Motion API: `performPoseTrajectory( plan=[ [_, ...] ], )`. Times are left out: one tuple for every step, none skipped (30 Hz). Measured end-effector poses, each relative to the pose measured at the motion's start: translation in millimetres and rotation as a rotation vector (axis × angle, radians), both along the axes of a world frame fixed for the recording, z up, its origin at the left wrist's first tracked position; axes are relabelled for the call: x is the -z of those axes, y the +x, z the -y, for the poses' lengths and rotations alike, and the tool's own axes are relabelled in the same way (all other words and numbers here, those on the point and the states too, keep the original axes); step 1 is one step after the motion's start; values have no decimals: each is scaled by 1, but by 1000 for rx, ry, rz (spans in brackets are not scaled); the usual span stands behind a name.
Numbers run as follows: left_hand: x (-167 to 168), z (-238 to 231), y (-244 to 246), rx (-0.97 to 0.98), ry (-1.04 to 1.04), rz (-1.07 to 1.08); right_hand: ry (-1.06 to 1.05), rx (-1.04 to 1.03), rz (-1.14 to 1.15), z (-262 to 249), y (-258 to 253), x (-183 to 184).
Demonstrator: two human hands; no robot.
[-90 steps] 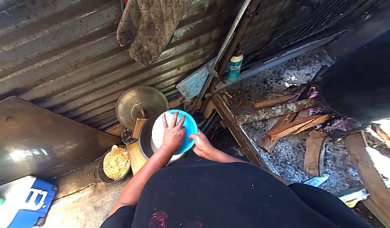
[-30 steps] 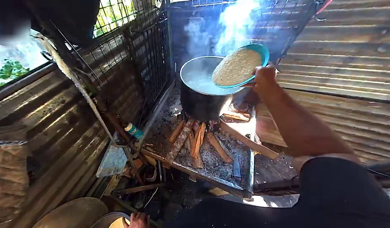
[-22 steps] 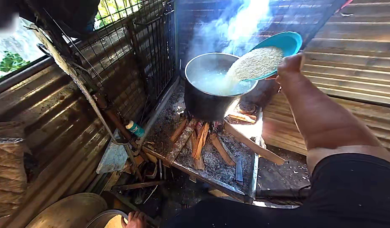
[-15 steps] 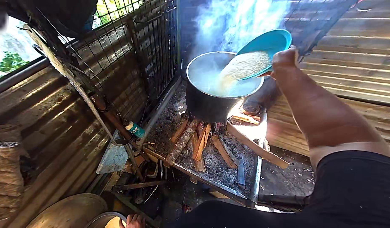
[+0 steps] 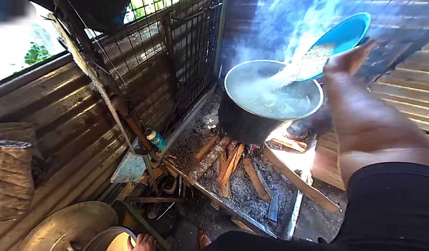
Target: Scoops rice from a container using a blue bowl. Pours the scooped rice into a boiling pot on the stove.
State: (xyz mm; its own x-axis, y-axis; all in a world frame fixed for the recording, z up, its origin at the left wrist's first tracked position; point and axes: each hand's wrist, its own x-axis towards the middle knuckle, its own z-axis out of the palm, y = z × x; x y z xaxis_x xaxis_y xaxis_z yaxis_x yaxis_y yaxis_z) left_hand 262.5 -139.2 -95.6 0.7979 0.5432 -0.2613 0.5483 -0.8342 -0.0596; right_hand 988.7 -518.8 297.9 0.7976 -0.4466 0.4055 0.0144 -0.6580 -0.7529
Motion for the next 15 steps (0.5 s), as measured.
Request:
performPoseTrajectory(
  plan=[
    [0,0,0,3,0,12,-107,-5,-56,8,-8,-9],
    [1,1,0,10,4,26,-187,-30,-110,13,-17,-17],
    [2,0,-1,16,11,47,-240,-65,-170,17,-25,-24],
    [3,0,-2,25,21,73,-266,-96,-233,17,-32,-30],
    [4,-1,-2,33,28,95,-253,-129,-287,16,-38,-35],
    [4,-1,-3,42,30,114,-198,-156,-332,13,-44,-37],
    [6,-1,-3,49,35,127,-115,-183,-349,9,-49,-36],
    [7,-2,-3,51,43,126,-13,-212,-348,6,-52,-34],
    [8,-2,-3,50,46,121,107,-241,-329,3,-53,-29],
    [8,-2,-4,51,45,113,229,-256,-305,0,-54,-25],
    [9,-2,-4,52,45,110,332,-273,-290,-2,-54,-21],
    [9,-3,-3,50,44,102,424,-284,-285,-4,-55,-19],
    [9,-4,-2,47,49,100,468,-288,-274,-4,-55,-18],
    [9,-4,0,42,51,99,470,-291,-282,-2,-56,-19],
    [8,-4,0,37,49,93,424,-298,-301,1,-56,-21]
  ],
)
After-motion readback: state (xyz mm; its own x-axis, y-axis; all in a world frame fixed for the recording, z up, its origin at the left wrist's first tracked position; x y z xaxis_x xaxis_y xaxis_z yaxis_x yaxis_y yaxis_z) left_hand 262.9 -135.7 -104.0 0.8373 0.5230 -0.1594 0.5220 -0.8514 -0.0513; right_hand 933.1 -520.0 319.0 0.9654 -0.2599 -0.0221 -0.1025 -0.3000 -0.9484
